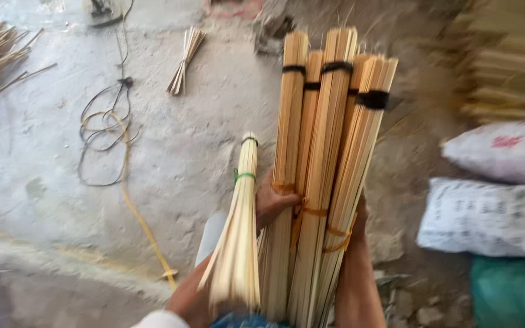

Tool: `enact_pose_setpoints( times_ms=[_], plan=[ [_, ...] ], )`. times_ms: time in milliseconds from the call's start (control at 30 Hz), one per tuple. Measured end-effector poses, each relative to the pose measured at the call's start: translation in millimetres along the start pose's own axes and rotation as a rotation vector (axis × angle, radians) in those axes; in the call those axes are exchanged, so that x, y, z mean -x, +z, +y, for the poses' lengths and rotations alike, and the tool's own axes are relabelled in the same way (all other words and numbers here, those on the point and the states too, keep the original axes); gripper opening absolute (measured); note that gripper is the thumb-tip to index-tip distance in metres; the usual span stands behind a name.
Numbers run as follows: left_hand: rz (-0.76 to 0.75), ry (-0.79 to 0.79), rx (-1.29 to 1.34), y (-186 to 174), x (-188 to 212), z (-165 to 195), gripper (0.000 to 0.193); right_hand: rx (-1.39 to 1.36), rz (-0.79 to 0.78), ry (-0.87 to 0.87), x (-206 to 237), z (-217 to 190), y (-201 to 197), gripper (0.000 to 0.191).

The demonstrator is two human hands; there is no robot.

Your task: The person sits on the floor and gathers loose bamboo sticks into bundles, taps the ends together to align them, wraps rubber bands around each bundle, and stacks the finished bundles with others on the floor.

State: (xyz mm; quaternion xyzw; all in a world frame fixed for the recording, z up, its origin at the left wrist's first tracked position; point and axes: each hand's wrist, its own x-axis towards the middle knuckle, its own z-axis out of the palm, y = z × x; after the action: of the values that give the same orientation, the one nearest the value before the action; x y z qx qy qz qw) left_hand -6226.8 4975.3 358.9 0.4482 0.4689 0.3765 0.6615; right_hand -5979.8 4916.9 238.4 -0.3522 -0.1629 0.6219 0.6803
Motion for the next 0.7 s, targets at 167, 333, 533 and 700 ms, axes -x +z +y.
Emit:
enact_pose_setpoints(
  times_ms=[167,333,533,700],
  plan=[
    [-0.105,0.098,-0.088,-84,-166,-5,0.089,0.014,0.044,0.017,-175,81,0,0.062],
    [0.007,-0.085,-0.315,-186,-336,-26,0.101,0.036,0.101,0.021,-343,159,34,0.064],
    [-0.018,-0.314,-0.312,-252,-467,14,0.106,0.032,0.165,0.049,-457,184,81,0.065],
    [0.004,-0.272,-0.249,-258,-551,32,0.094,0.030,0.172,0.079,-556,171,99,0.067]
  ],
)
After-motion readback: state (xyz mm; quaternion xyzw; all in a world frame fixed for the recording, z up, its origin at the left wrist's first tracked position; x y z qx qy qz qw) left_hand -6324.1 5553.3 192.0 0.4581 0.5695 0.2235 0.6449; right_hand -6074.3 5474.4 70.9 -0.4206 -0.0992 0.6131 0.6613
